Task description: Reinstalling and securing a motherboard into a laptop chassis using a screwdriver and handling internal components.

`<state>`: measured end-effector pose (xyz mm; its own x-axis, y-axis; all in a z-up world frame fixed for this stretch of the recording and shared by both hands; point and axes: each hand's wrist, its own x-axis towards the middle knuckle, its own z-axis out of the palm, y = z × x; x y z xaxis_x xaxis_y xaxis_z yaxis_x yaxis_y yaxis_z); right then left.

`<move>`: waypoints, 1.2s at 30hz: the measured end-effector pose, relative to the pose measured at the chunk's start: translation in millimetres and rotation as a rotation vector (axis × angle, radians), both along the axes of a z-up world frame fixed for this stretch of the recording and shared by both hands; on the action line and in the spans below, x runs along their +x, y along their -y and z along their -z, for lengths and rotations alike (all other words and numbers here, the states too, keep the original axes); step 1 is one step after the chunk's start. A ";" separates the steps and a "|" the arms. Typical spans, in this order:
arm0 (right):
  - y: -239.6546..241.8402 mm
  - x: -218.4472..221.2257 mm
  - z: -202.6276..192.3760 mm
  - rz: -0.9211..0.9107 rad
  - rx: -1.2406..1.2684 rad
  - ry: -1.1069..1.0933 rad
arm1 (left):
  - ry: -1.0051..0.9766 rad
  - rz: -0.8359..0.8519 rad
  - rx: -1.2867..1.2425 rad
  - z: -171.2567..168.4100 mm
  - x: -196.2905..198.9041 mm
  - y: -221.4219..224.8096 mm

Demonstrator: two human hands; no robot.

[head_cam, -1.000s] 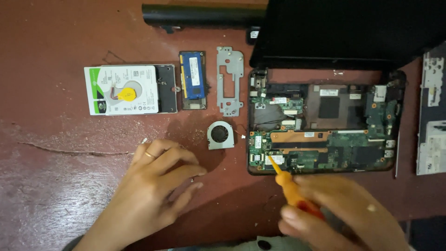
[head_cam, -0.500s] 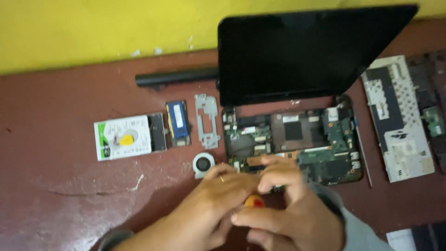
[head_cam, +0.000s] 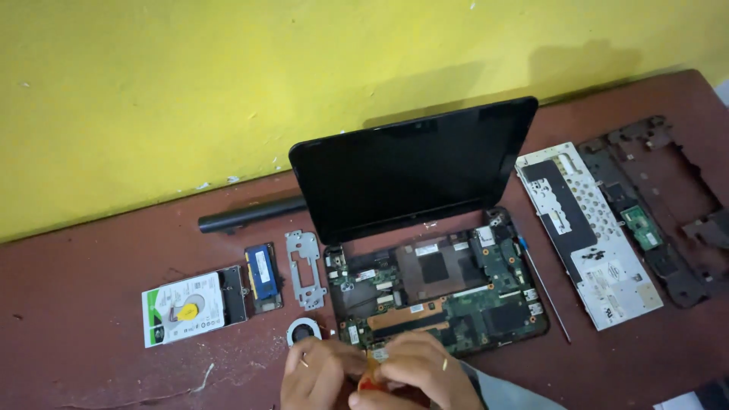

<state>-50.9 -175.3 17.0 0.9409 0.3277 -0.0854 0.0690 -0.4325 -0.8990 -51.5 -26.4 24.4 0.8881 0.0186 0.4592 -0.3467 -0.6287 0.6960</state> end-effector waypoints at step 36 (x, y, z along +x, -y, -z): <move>2.4 -3.8 22.9 0.089 0.517 0.372 | -0.173 0.455 -0.265 22.6 9.7 -22.0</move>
<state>-54.7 -177.8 -6.0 0.9027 0.1581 0.4002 0.4005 0.0315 -0.9158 -41.8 -4.4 1.8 0.8958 -0.2894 0.3373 -0.4086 -0.2375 0.8813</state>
